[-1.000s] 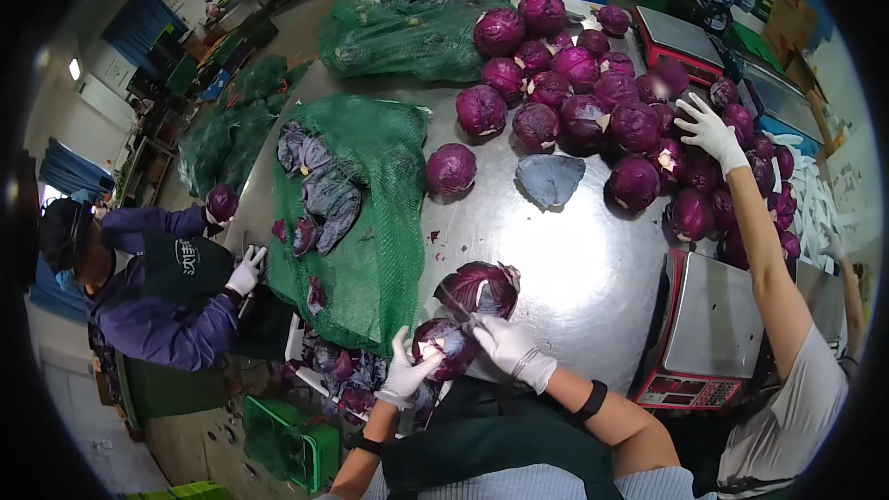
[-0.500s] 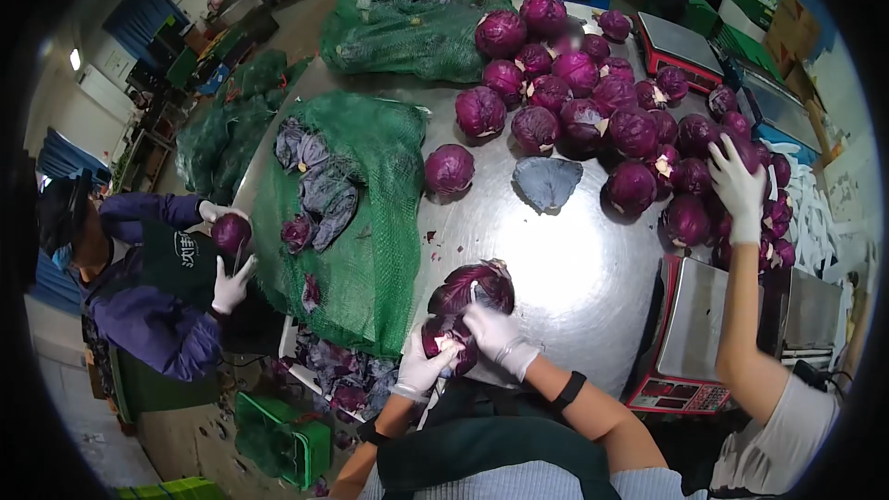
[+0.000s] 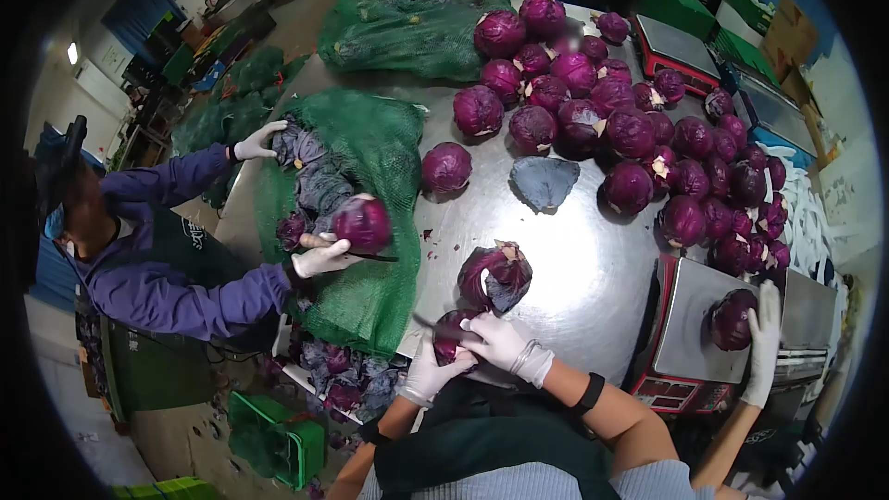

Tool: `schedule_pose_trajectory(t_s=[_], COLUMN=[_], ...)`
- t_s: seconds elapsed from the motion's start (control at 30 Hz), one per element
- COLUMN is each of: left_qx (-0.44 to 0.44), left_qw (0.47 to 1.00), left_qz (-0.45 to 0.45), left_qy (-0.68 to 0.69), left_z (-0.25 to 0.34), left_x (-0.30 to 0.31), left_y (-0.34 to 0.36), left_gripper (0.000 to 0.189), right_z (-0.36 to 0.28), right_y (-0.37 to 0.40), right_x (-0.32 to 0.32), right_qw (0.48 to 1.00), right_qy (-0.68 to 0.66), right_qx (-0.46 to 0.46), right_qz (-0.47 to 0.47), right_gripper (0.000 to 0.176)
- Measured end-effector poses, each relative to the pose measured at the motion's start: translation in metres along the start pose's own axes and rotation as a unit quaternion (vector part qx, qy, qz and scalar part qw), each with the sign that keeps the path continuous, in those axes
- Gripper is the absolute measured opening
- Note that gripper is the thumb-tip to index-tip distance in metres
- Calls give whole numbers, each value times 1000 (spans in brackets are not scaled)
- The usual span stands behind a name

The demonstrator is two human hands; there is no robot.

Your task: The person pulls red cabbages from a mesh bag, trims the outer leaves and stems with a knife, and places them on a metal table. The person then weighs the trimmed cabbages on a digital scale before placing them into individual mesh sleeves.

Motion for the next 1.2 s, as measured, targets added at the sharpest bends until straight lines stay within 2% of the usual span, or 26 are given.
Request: schedule_pose_trajectory(t_s=[0.1,0.17,0.2,0.27,0.3,0.33,0.37,0.43,0.5,0.57,0.6,0.63,0.7,0.73,0.77,0.8,0.83,0.87,0.9,0.93,0.97,1.03,1.07,1.1,1.17,1.2], left_qx=[12,-11,7,6,7,44,45,44,52,207,242,261,363,285,37,-72,-179,-199,-193,-178,-163,-86,-28,-27,27,87], left_qw=[995,991,995,999,999,994,994,994,991,945,936,920,899,945,993,987,919,912,880,893,905,946,946,945,968,980], left_qz=[-14,-67,-73,-42,-8,16,12,67,65,47,53,29,-18,0,73,52,26,-63,-76,-54,-33,32,43,47,122,121], left_qy=[-99,-115,-65,-8,52,101,99,78,102,247,252,291,244,161,89,-136,-350,-353,-428,-410,-392,-312,-321,-321,-218,-130], left_z=[3,1,2,-5,-8,1,-1,-11,-36,-40,-27,-10,-12,-5,5,35,64,61,60,58,54,47,46,35,-5,-7], left_x=[12,17,17,15,12,6,1,-2,0,5,10,10,18,18,18,20,17,8,-1,2,4,20,28,32,44,42], left_y=[3,0,2,0,0,2,1,6,4,11,15,20,22,23,25,25,22,17,20,17,12,7,8,7,-1,-6], left_gripper=[102,106,99,94,90,77,77,76,70,62,52,55,65,78,77,76,75,69,69,69,69,68,64,64,66,63], right_z=[41,78,76,62,34,24,12,-2,11,48,64,77,86,89,87,85,85,83,80,61,57,64,58,50,40,37], right_y=[-12,-11,-7,12,15,19,28,34,33,35,34,34,28,24,20,16,7,-2,-13,-22,-28,-36,-31,-24,-9,2], right_x=[13,22,23,32,42,32,18,-2,-13,-30,-25,-21,-14,-14,-13,-13,-15,-17,-17,-1,4,13,22,32,24,13], right_qw=[983,976,975,952,961,974,983,987,985,976,963,953,973,973,969,962,962,959,955,903,887,952,955,955,989,989], right_qy=[-86,-31,-32,-127,-99,-100,-99,-19,-56,-28,-92,-147,-81,-86,-122,-158,-151,-189,-224,-343,-380,-153,-136,-138,-100,-112], right_qx=[-89,-164,-166,-214,-243,-190,-136,-40,-98,-154,-219,-234,-192,-188,-190,-193,-206,-192,-178,-253,-254,-51,-38,-35,-105,-91], right_qz=[136,137,144,177,91,80,70,151,128,150,124,129,95,98,105,112,92,85,79,47,67,261,261,260,41,33], right_gripper=[18,20,20,30,40,41,41,37,30,22,17,15,16,16,17,18,18,18,18,16,17,22,29,29,33,34])
Point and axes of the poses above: each hand's wrist, its own y-axis away from the middle knuckle, its own x-axis out of the back of the hand, z = x × y, the point moved 4 cm from there along -y, towards the middle knuckle, and after that the axes turned 7 degrees about x, right-handed, at the moved point
